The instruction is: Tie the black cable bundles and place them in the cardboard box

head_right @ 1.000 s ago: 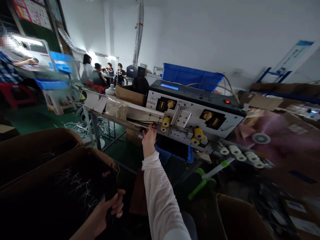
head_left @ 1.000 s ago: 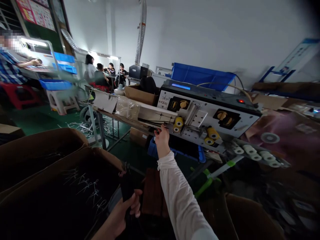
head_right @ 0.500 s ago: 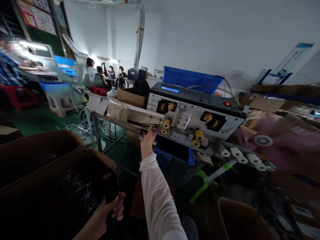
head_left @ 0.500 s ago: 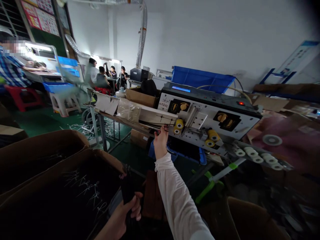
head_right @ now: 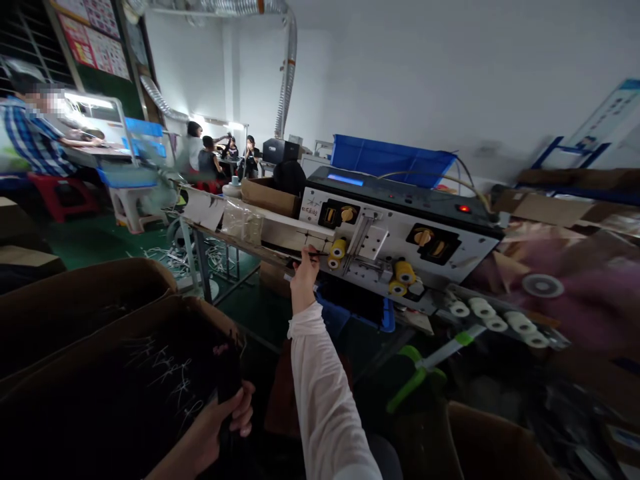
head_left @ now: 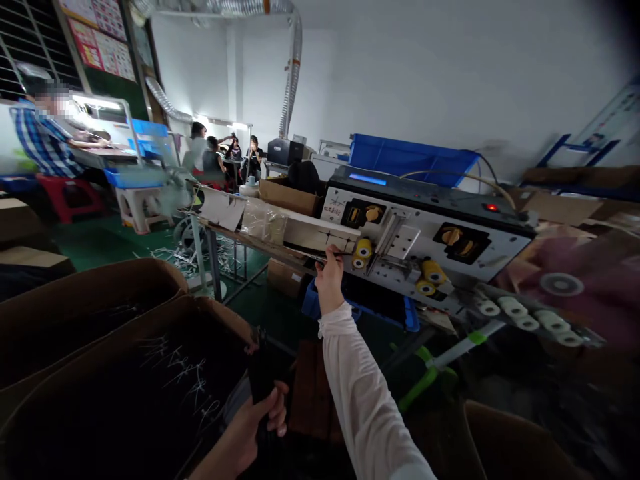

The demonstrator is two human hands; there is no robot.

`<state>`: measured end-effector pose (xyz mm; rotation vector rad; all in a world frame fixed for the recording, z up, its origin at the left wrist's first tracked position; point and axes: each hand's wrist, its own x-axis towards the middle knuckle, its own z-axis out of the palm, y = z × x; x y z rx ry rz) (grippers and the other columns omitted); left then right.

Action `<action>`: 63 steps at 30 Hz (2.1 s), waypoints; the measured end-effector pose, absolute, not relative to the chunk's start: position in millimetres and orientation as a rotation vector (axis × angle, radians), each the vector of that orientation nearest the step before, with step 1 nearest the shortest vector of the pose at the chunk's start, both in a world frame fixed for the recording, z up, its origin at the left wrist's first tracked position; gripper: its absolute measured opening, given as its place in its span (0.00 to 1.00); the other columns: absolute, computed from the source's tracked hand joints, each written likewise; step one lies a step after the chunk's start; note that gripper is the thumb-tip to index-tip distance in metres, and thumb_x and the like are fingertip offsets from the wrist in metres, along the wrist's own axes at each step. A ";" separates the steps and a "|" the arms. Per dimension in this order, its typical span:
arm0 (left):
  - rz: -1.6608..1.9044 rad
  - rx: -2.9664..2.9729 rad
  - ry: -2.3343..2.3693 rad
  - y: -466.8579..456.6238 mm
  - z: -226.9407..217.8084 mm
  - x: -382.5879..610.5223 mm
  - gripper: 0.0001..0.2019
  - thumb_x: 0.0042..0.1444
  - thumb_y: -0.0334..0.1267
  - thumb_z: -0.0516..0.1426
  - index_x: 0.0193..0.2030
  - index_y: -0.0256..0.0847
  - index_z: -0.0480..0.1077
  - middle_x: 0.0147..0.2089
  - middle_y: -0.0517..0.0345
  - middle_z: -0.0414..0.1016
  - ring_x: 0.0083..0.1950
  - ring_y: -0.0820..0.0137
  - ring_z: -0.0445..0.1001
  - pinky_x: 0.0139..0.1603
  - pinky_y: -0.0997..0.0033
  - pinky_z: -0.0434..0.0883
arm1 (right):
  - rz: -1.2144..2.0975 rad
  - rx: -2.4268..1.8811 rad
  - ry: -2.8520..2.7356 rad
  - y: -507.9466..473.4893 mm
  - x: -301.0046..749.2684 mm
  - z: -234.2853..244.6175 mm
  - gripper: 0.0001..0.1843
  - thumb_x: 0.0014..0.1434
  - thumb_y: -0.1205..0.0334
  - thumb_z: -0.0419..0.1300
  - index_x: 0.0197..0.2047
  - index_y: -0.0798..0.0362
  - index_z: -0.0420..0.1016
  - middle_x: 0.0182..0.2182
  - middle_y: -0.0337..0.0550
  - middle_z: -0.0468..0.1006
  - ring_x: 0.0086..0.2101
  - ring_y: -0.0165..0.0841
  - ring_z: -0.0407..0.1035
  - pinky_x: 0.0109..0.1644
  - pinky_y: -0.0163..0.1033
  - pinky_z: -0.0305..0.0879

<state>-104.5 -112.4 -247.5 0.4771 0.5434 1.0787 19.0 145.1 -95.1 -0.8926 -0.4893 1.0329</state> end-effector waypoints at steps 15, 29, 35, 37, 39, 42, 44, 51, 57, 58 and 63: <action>1.151 0.519 0.610 -109.0 -233.9 -120.2 0.09 0.58 0.41 0.58 0.38 0.36 0.71 0.23 0.65 0.54 0.23 0.79 0.54 0.28 0.72 0.60 | 0.665 -0.985 -1.311 49.1 87.6 -131.5 0.14 0.58 0.53 0.58 0.41 0.53 0.76 0.35 0.46 0.78 0.28 0.33 0.72 0.37 0.41 0.72; 0.981 0.490 0.751 -102.4 -210.6 -72.8 0.18 0.41 0.43 0.69 0.33 0.32 0.73 0.31 0.53 0.76 0.33 0.68 0.73 0.40 0.67 0.68 | 1.449 -1.190 -2.165 -52.2 83.9 -119.7 0.09 0.60 0.59 0.53 0.38 0.53 0.72 0.18 0.34 0.72 0.17 0.28 0.69 0.20 0.30 0.64; 1.041 0.539 0.722 -108.1 -211.2 -77.0 0.15 0.49 0.45 0.64 0.35 0.34 0.72 0.27 0.56 0.72 0.28 0.70 0.70 0.35 0.67 0.67 | 1.588 -1.148 -1.949 -31.7 64.9 -138.7 0.10 0.57 0.55 0.58 0.34 0.53 0.70 0.17 0.32 0.71 0.17 0.28 0.68 0.19 0.30 0.64; 1.071 0.592 0.719 -108.1 -213.6 -80.5 0.14 0.51 0.44 0.64 0.35 0.34 0.71 0.24 0.60 0.67 0.25 0.74 0.66 0.31 0.70 0.65 | 1.521 -1.082 -1.831 -14.0 61.1 -139.2 0.13 0.54 0.53 0.60 0.38 0.53 0.70 0.21 0.32 0.72 0.18 0.27 0.68 0.20 0.30 0.65; 1.074 0.602 0.694 -108.2 -217.0 -82.2 0.14 0.51 0.43 0.63 0.37 0.35 0.70 0.23 0.63 0.63 0.24 0.76 0.62 0.30 0.71 0.63 | 1.235 -1.082 -1.614 14.3 60.6 -136.1 0.16 0.53 0.53 0.62 0.42 0.52 0.70 0.25 0.33 0.72 0.19 0.25 0.66 0.20 0.29 0.63; 1.042 0.569 0.653 -109.3 -220.9 -83.2 0.13 0.52 0.44 0.63 0.36 0.35 0.69 0.23 0.64 0.60 0.24 0.78 0.59 0.30 0.71 0.62 | 0.743 -1.116 -1.359 66.1 65.0 -127.1 0.15 0.53 0.56 0.61 0.43 0.51 0.72 0.28 0.34 0.71 0.21 0.24 0.63 0.23 0.29 0.62; 1.037 0.555 0.649 -110.5 -221.6 -84.3 0.13 0.52 0.44 0.63 0.35 0.35 0.68 0.24 0.64 0.60 0.24 0.78 0.59 0.31 0.70 0.62 | 0.549 -1.130 -1.333 95.7 68.2 -120.2 0.14 0.54 0.58 0.61 0.45 0.50 0.73 0.26 0.34 0.71 0.24 0.26 0.62 0.30 0.31 0.63; 1.044 0.549 0.643 -112.3 -225.4 -93.8 0.12 0.53 0.43 0.62 0.36 0.36 0.68 0.24 0.63 0.59 0.24 0.77 0.59 0.32 0.69 0.62 | 0.382 -1.153 -1.304 127.9 66.5 -116.3 0.06 0.53 0.60 0.62 0.36 0.51 0.75 0.27 0.36 0.73 0.28 0.30 0.65 0.40 0.35 0.62; 1.059 0.542 0.679 -108.8 -232.1 -99.8 0.11 0.54 0.43 0.61 0.35 0.36 0.68 0.24 0.64 0.59 0.24 0.77 0.58 0.31 0.70 0.62 | 0.704 -0.949 -0.789 115.9 51.4 -142.1 0.19 0.55 0.52 0.57 0.47 0.51 0.64 0.38 0.40 0.75 0.25 0.27 0.70 0.26 0.31 0.63; 1.060 0.545 0.703 -108.3 -232.3 -100.4 0.11 0.54 0.43 0.61 0.35 0.36 0.68 0.24 0.63 0.60 0.24 0.77 0.59 0.31 0.71 0.62 | 0.754 -0.884 -0.725 113.7 46.9 -146.0 0.22 0.54 0.52 0.59 0.50 0.50 0.61 0.42 0.42 0.74 0.28 0.27 0.71 0.27 0.31 0.64; 1.072 0.556 0.754 -108.9 -230.5 -103.4 0.12 0.54 0.44 0.61 0.35 0.36 0.68 0.26 0.61 0.65 0.25 0.77 0.61 0.32 0.70 0.63 | 1.001 -0.816 -0.551 116.6 29.7 -143.9 0.19 0.53 0.55 0.60 0.48 0.46 0.62 0.45 0.39 0.71 0.36 0.26 0.71 0.33 0.32 0.67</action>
